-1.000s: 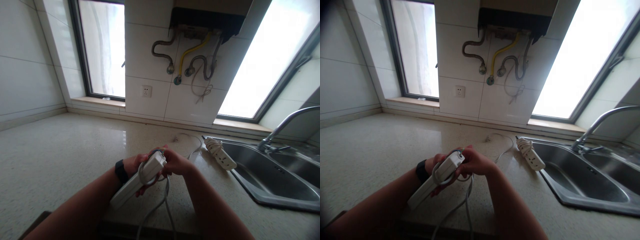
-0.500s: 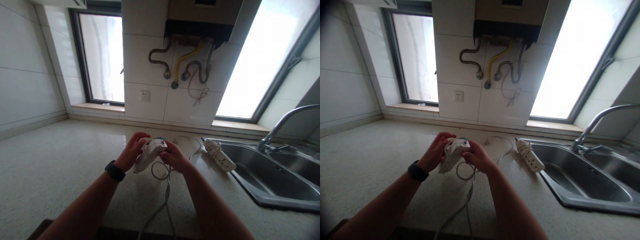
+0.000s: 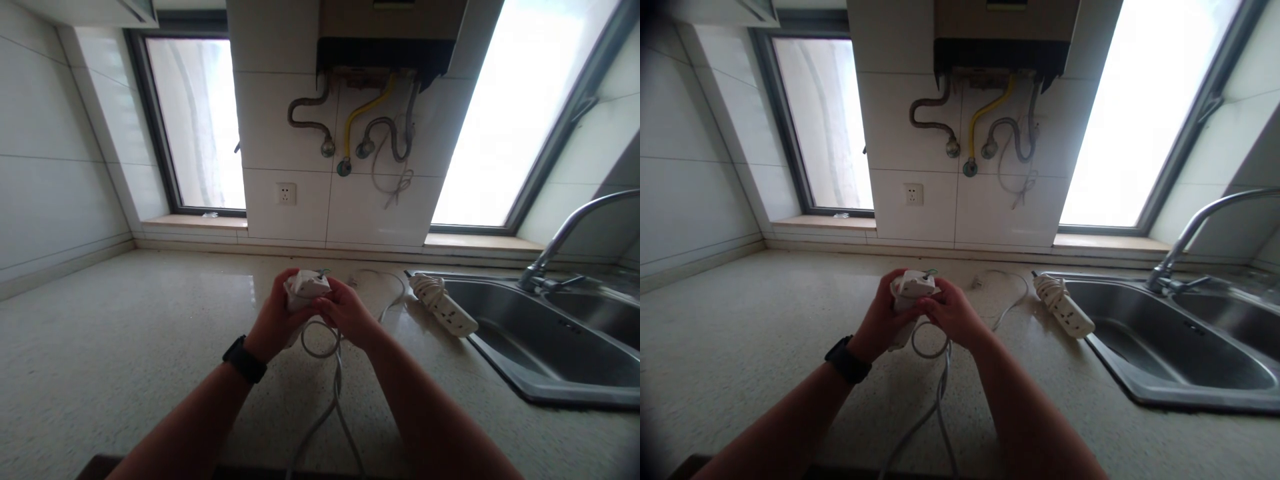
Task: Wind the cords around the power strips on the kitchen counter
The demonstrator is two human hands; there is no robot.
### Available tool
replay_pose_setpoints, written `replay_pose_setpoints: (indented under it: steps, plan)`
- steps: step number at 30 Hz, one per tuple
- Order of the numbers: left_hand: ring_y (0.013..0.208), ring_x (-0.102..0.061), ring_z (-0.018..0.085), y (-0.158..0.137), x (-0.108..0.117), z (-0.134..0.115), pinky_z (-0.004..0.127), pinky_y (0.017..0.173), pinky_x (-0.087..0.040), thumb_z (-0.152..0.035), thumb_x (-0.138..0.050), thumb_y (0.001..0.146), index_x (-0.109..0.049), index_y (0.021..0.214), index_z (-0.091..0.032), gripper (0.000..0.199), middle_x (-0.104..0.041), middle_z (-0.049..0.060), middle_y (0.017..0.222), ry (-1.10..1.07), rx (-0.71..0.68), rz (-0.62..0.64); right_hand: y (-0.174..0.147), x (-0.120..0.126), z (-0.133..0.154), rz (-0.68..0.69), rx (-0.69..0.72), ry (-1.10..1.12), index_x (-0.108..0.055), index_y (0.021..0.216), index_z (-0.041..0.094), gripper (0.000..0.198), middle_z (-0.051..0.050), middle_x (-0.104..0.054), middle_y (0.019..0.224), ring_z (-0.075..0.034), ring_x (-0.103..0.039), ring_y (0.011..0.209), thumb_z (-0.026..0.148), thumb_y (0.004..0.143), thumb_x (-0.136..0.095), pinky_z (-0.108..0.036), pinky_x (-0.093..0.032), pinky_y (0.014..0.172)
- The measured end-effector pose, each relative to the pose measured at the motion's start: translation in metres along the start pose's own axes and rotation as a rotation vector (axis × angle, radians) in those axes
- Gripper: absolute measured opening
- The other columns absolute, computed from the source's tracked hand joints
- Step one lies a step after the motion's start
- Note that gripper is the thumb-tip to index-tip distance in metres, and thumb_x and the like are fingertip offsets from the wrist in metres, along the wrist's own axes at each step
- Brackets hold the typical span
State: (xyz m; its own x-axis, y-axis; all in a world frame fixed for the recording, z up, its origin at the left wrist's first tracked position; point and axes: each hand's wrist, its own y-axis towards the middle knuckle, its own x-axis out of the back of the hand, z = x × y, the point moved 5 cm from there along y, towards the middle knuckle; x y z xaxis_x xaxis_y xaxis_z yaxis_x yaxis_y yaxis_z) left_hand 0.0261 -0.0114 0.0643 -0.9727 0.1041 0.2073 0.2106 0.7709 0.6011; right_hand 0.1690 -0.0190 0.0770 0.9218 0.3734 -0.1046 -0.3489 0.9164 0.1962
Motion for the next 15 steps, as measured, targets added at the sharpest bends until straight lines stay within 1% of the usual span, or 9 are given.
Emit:
replay_pose_setpoints:
  steps: [2, 4, 7, 9, 10, 12, 14, 15]
  plan:
    - [0.096, -0.063, 0.019, 0.002, 0.004, 0.001, 0.032, 0.084, -0.05, -0.04, -0.08, 0.076, -0.048, 0.131, -0.022, 0.066, -0.067, 0.007, 0.111, 0.076, 0.03, -0.022, 0.0, 0.001, 0.002, 0.001, 0.003, -0.017, -0.051, 0.099, 0.015, 0.054, 0.012, -0.045, 0.052, 0.004, -0.035, 0.04, 0.046, 0.066, -0.081, -0.009, -0.023, 0.038]
    - [0.09, -0.064, 0.019, 0.004, 0.006, 0.0, 0.031, 0.08, -0.05, -0.04, -0.082, 0.074, -0.055, 0.123, -0.02, 0.059, -0.069, 0.005, 0.104, 0.071, 0.065, -0.029, -0.001, 0.003, 0.004, 0.012, -0.007, -0.052, -0.053, 0.102, 0.014, 0.057, 0.01, -0.05, 0.054, 0.003, -0.038, 0.041, 0.046, 0.065, -0.082, -0.009, -0.023, 0.039]
    - [0.086, -0.066, 0.02, 0.005, 0.005, -0.001, 0.033, 0.076, -0.053, -0.034, -0.086, 0.068, -0.059, 0.116, -0.017, 0.058, -0.07, 0.006, 0.099, -0.063, 0.154, -0.037, -0.002, 0.011, 0.009, 0.013, -0.045, -0.119, -0.058, 0.115, 0.012, 0.068, 0.008, -0.053, 0.055, 0.003, -0.04, 0.044, 0.048, 0.063, -0.082, -0.009, -0.024, 0.042]
    - [0.077, -0.069, 0.021, 0.005, 0.003, -0.001, 0.035, 0.07, -0.056, -0.032, -0.086, 0.067, -0.059, 0.113, -0.016, 0.055, -0.071, 0.006, 0.093, -0.218, 0.251, -0.035, -0.004, 0.02, 0.013, -0.014, -0.051, -0.163, -0.061, 0.116, 0.011, 0.068, 0.007, -0.054, 0.056, 0.002, -0.043, 0.047, 0.049, 0.063, -0.082, -0.01, -0.028, 0.045]
    - [0.073, -0.069, 0.022, 0.005, 0.002, 0.0, 0.036, 0.067, -0.057, -0.031, -0.085, 0.068, -0.058, 0.111, -0.015, 0.053, -0.07, 0.005, 0.089, -0.298, 0.294, -0.032, -0.004, 0.026, 0.015, -0.03, -0.044, -0.191, -0.064, 0.111, 0.01, 0.064, 0.006, -0.056, 0.057, 0.002, -0.046, 0.049, 0.049, 0.063, -0.082, -0.011, -0.031, 0.047]
    - [0.069, -0.071, 0.024, 0.004, 0.001, 0.0, 0.037, 0.063, -0.058, -0.029, -0.084, 0.069, -0.057, 0.107, -0.015, 0.048, -0.07, 0.004, 0.082, -0.417, 0.351, -0.016, -0.005, 0.036, 0.017, -0.055, -0.026, -0.261, -0.069, 0.094, 0.008, 0.052, 0.004, -0.059, 0.059, 0.001, -0.05, 0.053, 0.047, 0.063, -0.082, -0.011, -0.035, 0.051]
    - [0.068, -0.071, 0.025, 0.002, 0.0, 0.0, 0.038, 0.063, -0.059, -0.025, -0.084, 0.067, -0.056, 0.103, -0.014, 0.047, -0.069, 0.004, 0.079, -0.477, 0.378, 0.016, -0.006, 0.043, 0.019, -0.056, -0.023, -0.319, -0.069, 0.082, 0.008, 0.045, 0.002, -0.06, 0.058, 0.001, -0.052, 0.054, 0.045, 0.061, -0.084, -0.011, -0.038, 0.053]
    - [0.067, -0.071, 0.026, 0.001, -0.001, 0.0, 0.039, 0.062, -0.059, -0.024, -0.085, 0.066, -0.055, 0.102, -0.014, 0.047, -0.069, 0.004, 0.078, -0.503, 0.389, 0.038, -0.007, 0.045, 0.02, -0.05, -0.026, -0.334, -0.069, 0.079, 0.008, 0.043, 0.002, -0.061, 0.058, 0.0, -0.052, 0.054, 0.044, 0.06, -0.084, -0.011, -0.039, 0.053]
